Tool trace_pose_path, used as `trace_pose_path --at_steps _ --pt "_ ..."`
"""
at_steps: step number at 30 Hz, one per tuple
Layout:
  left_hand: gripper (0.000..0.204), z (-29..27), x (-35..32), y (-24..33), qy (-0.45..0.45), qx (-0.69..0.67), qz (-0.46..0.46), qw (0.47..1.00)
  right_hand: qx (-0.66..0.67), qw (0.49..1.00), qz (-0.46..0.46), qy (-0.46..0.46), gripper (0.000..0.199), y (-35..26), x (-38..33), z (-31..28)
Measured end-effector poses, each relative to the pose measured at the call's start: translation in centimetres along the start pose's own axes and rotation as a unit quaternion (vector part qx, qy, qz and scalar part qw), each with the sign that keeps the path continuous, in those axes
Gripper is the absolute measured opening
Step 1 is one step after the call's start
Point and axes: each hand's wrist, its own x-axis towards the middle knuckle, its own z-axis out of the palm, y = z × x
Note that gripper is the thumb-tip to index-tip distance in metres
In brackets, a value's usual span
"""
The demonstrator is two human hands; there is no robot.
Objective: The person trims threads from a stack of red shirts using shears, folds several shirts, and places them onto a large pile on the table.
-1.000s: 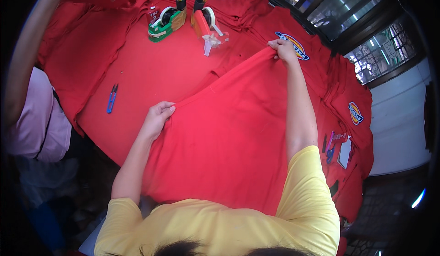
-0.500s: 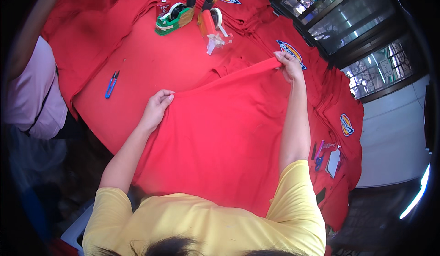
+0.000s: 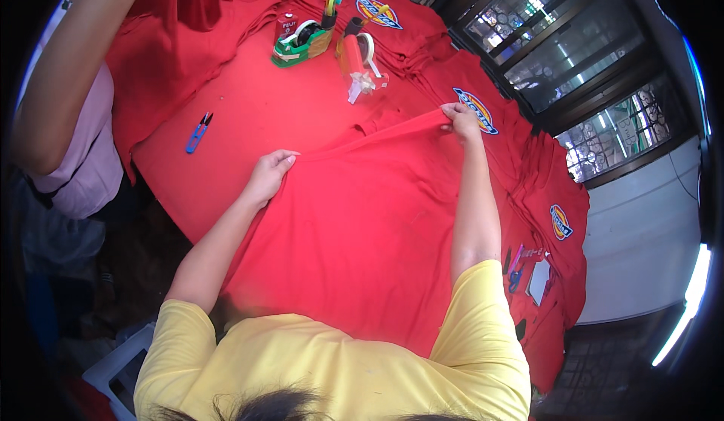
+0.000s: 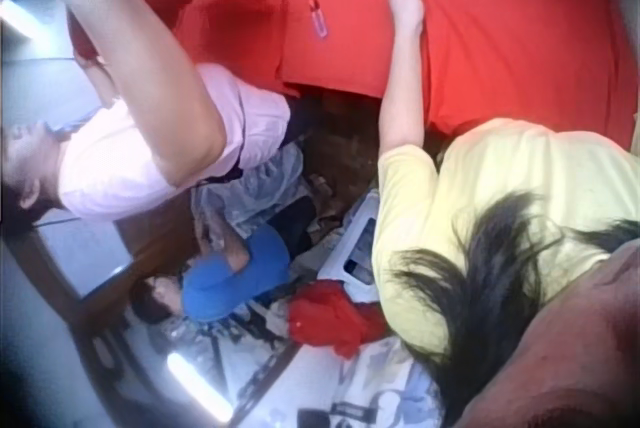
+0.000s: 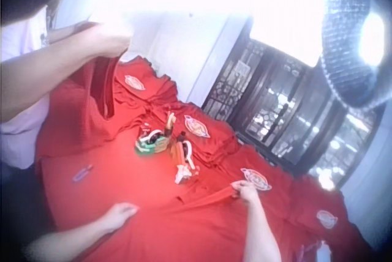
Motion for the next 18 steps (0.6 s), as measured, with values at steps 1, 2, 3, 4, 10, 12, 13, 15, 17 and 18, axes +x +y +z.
trace_pose_path --at_steps 1,2,3,4,10,12,13,15,17,18 --pt "0.022 0.0 -0.1 -0.1 0.002 0.001 -0.002 1.000 -0.017 1.000 -0.006 0.008 0.015 0.0 0.2 0.2" --pt "0.022 0.0 0.0 -0.1 0.004 0.002 -0.005 1.000 -0.035 0.999 -0.012 0.016 0.015 0.0 0.3 0.4" --pt "0.022 0.0 0.0 -0.2 0.003 0.003 -0.001 1.000 -0.052 0.998 -0.018 0.025 0.016 0.0 0.5 0.5" --pt "0.022 -0.1 0.0 -0.2 0.002 0.003 0.003 1.000 -0.045 0.998 -0.021 0.025 0.016 0.1 0.6 0.6" --pt "0.020 0.0 -0.3 0.2 -0.007 -0.005 0.011 1.000 -0.001 0.999 -0.024 0.027 0.020 1.0 0.9 0.2" --pt "0.020 0.2 -0.2 0.1 -0.011 -0.011 0.012 1.000 0.026 0.999 -0.021 0.024 0.021 1.4 0.9 0.1" --pt "0.020 0.1 -0.2 0.1 -0.011 -0.010 0.015 1.000 0.035 0.999 -0.015 0.016 0.021 1.3 0.8 0.1" --pt "0.020 0.0 -0.2 0.1 -0.010 -0.011 0.012 1.000 0.054 0.999 -0.001 0.002 0.020 1.2 0.7 0.2" --pt "0.021 0.1 -0.4 0.5 -0.011 -0.015 0.000 1.000 0.072 0.997 -0.004 -0.006 0.020 1.2 0.5 -0.1" --pt "0.021 0.1 -0.3 0.5 -0.015 -0.022 -0.001 1.000 0.082 0.997 -0.006 -0.010 0.020 1.1 0.5 -0.2"
